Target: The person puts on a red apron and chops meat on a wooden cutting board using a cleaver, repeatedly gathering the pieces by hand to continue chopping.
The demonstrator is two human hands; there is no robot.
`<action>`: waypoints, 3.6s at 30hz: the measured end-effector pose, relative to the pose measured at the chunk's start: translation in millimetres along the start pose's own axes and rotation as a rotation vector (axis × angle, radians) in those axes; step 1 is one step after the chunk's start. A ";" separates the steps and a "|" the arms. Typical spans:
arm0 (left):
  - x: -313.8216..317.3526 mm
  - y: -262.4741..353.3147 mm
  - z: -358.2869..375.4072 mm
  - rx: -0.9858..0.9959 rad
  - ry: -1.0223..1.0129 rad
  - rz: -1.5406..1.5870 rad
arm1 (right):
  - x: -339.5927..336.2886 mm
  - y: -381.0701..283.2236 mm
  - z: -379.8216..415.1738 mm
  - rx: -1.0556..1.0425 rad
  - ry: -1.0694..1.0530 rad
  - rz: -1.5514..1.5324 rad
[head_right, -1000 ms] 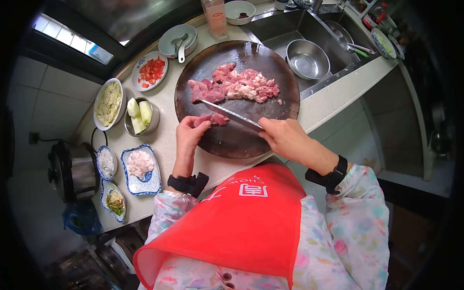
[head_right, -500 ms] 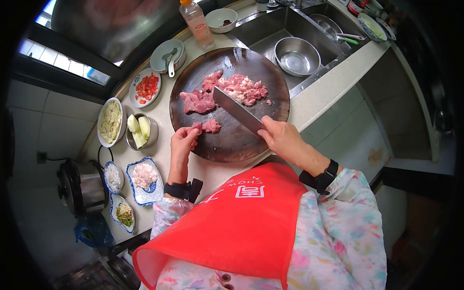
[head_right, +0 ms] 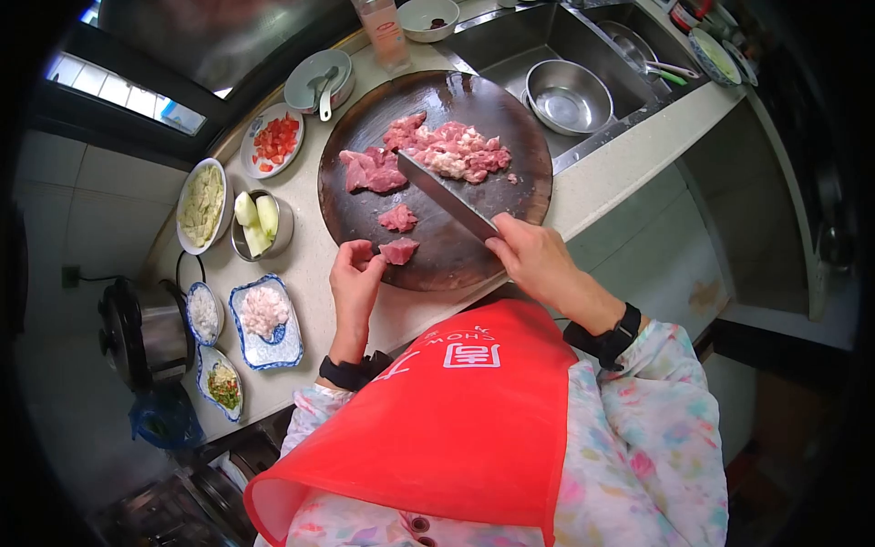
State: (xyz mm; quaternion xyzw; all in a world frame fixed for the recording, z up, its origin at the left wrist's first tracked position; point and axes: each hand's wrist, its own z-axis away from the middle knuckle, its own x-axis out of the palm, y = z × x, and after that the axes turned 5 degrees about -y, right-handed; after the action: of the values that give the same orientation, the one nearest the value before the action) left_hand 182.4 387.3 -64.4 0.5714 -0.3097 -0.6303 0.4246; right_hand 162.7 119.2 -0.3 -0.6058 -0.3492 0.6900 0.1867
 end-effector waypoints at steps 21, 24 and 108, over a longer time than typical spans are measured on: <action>44.3 -15.7 2.6 0.723 0.281 -0.221 | 16.7 -40.1 -10.5 -0.289 -0.352 0.395; 45.0 -17.8 5.4 0.648 0.249 -0.194 | -0.2 -39.7 0.2 -0.219 -0.422 0.424; 71.1 -1.6 7.2 0.463 0.617 -0.345 | 1.5 -39.1 -110.8 -0.554 -0.734 0.486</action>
State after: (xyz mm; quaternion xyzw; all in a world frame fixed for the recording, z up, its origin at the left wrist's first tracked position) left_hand 176.1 324.2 -97.2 0.8571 -0.2014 -0.4053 0.2461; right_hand 263.1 175.4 23.8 -0.4142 -0.4103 0.7624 -0.2810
